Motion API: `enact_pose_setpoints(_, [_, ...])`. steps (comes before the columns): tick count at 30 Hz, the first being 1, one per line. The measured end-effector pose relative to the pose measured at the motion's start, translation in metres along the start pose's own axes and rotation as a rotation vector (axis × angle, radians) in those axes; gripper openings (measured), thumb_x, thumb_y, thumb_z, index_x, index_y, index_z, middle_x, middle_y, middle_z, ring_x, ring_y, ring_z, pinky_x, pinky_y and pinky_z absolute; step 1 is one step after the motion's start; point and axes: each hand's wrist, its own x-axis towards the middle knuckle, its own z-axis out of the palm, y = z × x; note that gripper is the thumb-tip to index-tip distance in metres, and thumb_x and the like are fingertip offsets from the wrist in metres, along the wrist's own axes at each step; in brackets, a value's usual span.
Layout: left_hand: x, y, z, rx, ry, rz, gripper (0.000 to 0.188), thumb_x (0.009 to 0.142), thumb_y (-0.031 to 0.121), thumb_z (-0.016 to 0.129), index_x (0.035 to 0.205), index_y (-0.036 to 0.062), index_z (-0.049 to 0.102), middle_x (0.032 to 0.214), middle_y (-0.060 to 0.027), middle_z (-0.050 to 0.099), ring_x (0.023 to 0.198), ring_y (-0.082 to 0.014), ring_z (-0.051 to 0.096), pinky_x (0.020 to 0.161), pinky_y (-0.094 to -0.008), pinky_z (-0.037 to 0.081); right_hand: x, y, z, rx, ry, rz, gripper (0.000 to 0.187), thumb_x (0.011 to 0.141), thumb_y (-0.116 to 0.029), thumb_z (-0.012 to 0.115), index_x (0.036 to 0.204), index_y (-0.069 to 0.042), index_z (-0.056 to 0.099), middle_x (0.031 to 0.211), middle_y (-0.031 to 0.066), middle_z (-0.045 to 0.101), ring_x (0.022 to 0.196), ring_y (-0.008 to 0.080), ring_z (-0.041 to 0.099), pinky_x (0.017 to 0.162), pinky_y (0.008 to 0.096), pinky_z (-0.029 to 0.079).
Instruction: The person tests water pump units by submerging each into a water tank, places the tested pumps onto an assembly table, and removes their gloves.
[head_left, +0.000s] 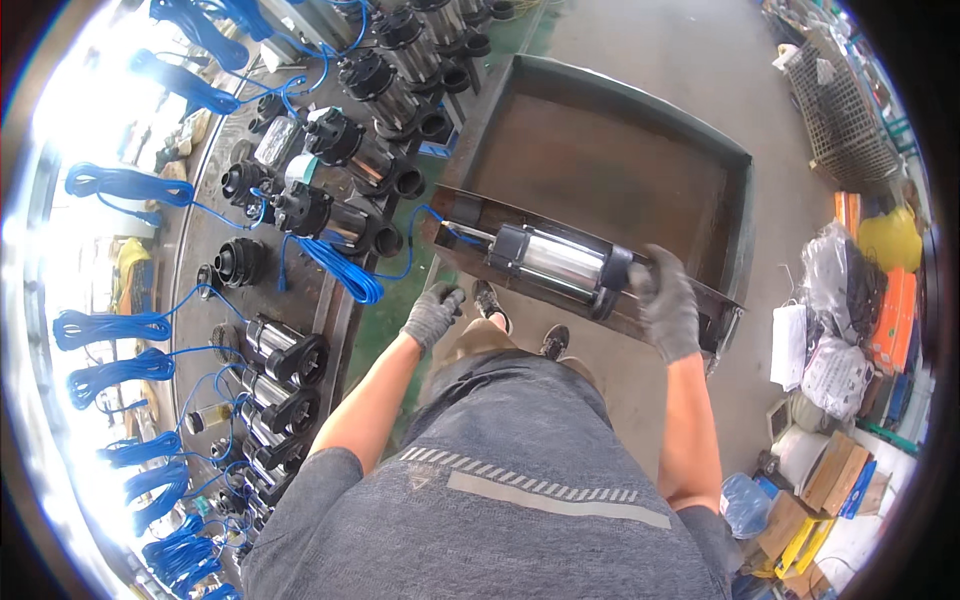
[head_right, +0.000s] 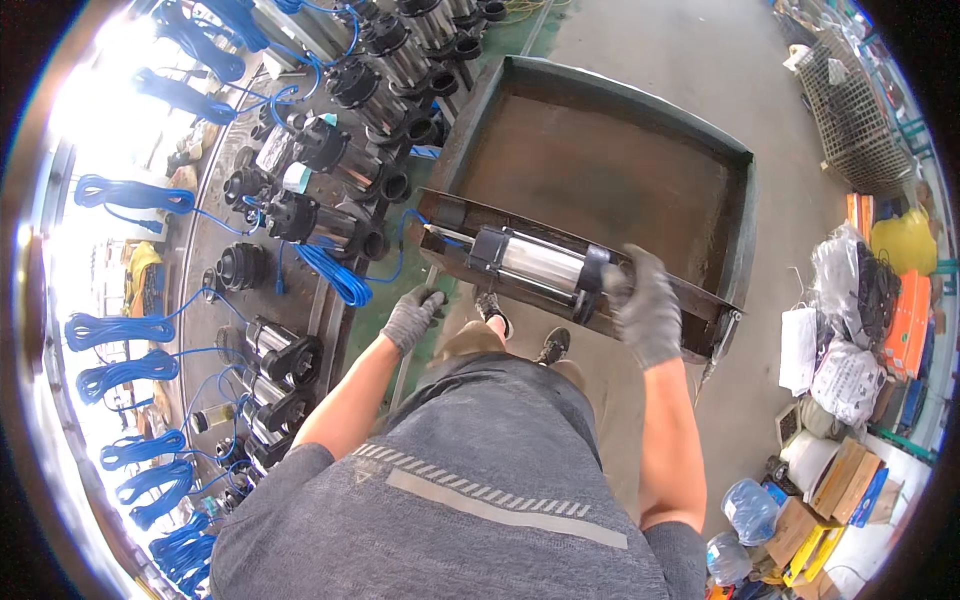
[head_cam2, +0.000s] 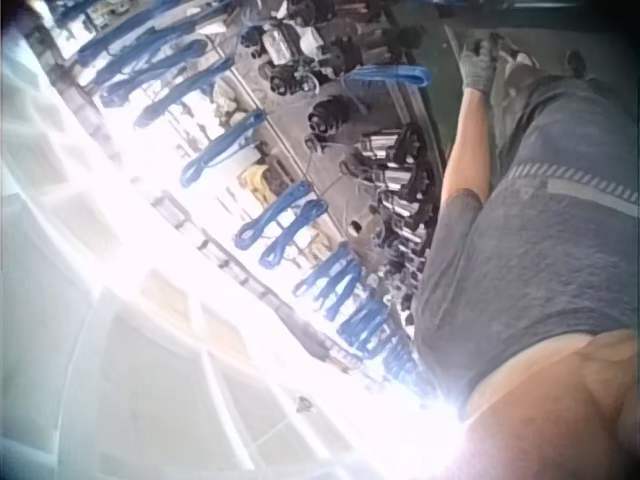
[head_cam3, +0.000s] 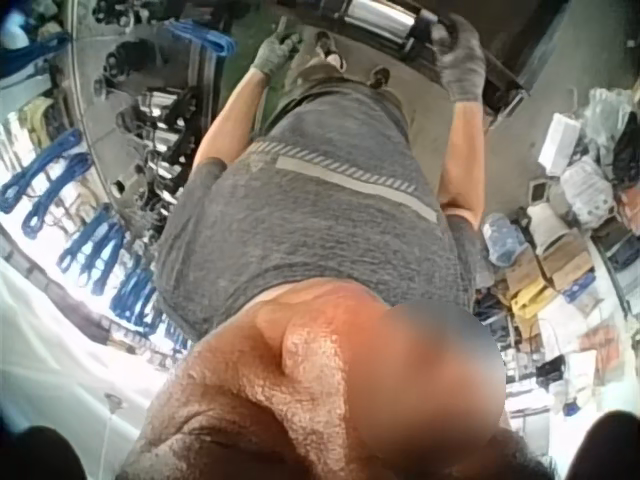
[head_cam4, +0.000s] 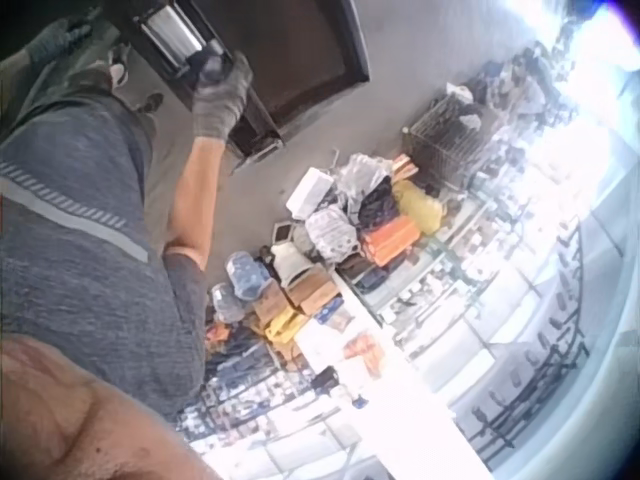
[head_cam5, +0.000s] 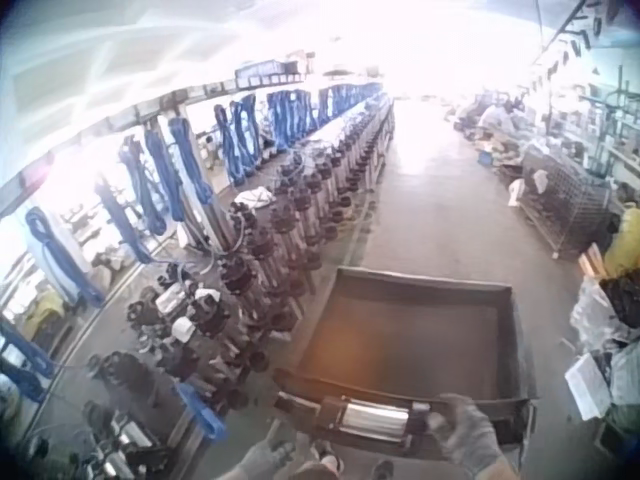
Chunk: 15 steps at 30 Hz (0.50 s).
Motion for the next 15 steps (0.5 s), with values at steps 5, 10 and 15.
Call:
enact_pose_setpoints(5, [0.017,0.014,-0.006,0.123,0.037,0.164,0.035,0.103,0.028,0.066,0.123,-0.0001,0.068,0.104,-0.0193,0.075,0.094,-0.0328,0.072,0.087,-0.0414,0.056,0.074,-0.064,0.019,-0.340,-0.544,0.062,0.033,0.098,-0.029,0.062,0.120,-0.006,0.071,0.118,0.0238,0.072,0.106,0.0413,0.071,0.096,0.0469,0.055])
enact_pose_setpoints(10, [0.025,0.032,-0.020,0.532,0.132,0.330,0.035,0.098,0.023,0.068,0.126,0.0022,0.068,0.127,-0.0186,0.070,0.110,-0.0409,0.068,0.096,-0.0451,0.054,0.081,-0.051,0.015,-0.183,-0.726,0.178,0.027,0.091,-0.019,0.061,0.108,-0.002,0.073,0.108,0.0256,0.073,0.105,0.0419,0.071,0.093,0.0464,0.054])
enact_pose_setpoints(15, [0.039,0.050,-0.033,0.856,0.232,0.606,0.062,0.088,0.026,0.077,0.143,0.0048,0.058,0.153,-0.0161,0.052,0.146,-0.0377,0.044,0.119,-0.0520,0.039,0.059,-0.041,-0.026,-0.116,-0.617,0.231,0.023,0.089,-0.013,0.060,0.105,0.001,0.070,0.100,0.0221,0.074,0.092,0.0336,0.072,0.087,0.0409,0.056])
